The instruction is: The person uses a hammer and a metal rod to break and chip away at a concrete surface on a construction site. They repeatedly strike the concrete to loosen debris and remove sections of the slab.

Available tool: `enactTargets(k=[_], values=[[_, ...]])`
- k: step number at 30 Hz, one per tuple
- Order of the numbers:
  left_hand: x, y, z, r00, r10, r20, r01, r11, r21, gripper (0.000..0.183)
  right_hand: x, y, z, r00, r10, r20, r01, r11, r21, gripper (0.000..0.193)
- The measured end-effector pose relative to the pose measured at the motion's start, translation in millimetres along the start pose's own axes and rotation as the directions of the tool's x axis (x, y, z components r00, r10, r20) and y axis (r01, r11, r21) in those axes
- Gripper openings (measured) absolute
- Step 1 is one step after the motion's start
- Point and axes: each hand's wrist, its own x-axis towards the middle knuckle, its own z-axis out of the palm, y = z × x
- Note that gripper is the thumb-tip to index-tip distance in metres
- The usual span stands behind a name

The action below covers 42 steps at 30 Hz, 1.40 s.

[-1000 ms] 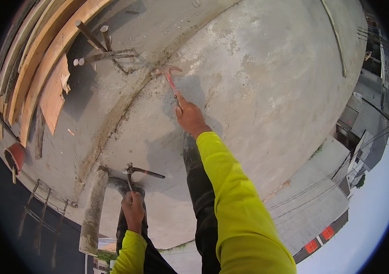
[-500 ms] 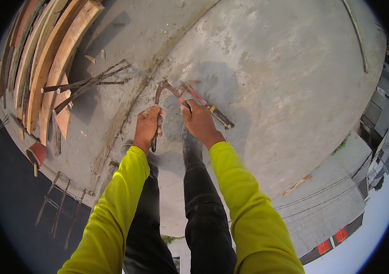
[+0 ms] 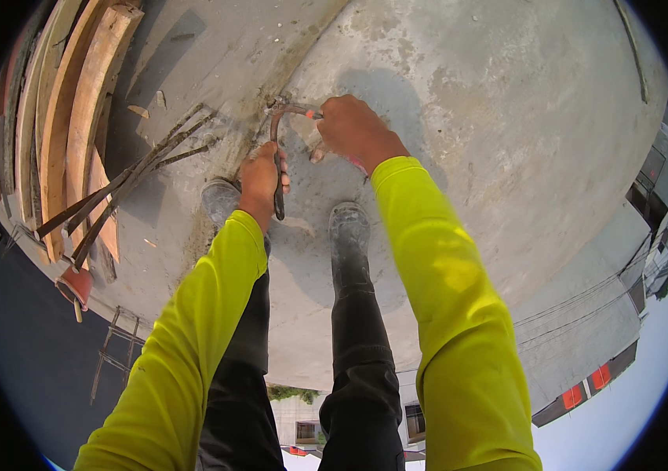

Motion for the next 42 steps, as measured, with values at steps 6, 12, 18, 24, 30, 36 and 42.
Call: enactTargets(k=[6, 12, 18, 24, 30, 36, 42], values=[[-4, 3, 50, 0.977, -0.146, -0.153, 0.099, 0.955, -0.28, 0.029, -9, -15, -4, 0.946, 0.184, 0.266, -0.258, 0.925, 0.279, 0.027], [-1, 7, 36, 0.961, -0.238, -0.14, 0.205, 0.956, -0.212, 0.026, -41, -4, 32, 0.829, 0.034, 0.559, -0.557, 0.155, 0.816, 0.038], [35, 11, -37, 0.966, -0.195, 0.171, 0.151, 0.959, 0.241, 0.025, -53, -37, 134, 0.925, 0.087, 0.37, -0.346, -0.208, 0.915, 0.028], [49, 16, -74, 0.984, -0.015, 0.178, -0.079, 0.857, 0.509, 0.032, -47, -104, 143, 0.886, 0.305, 0.349, -0.314, -0.158, 0.936, 0.03], [41, 14, -41, 0.936, 0.064, 0.346, -0.273, 0.752, 0.6, 0.036, -40, -23, 61, 0.848, 0.009, 0.53, -0.528, -0.085, 0.845, 0.024], [33, 14, -3, 0.981, -0.098, 0.166, 0.032, 0.933, 0.358, 0.036, -18, 15, 30, 0.776, -0.081, 0.625, -0.611, 0.147, 0.778, 0.018], [27, 21, -52, 0.988, 0.132, 0.076, -0.149, 0.741, 0.655, 0.03, -48, -67, 111, 0.895, 0.199, 0.399, -0.372, -0.161, 0.914, 0.012]])
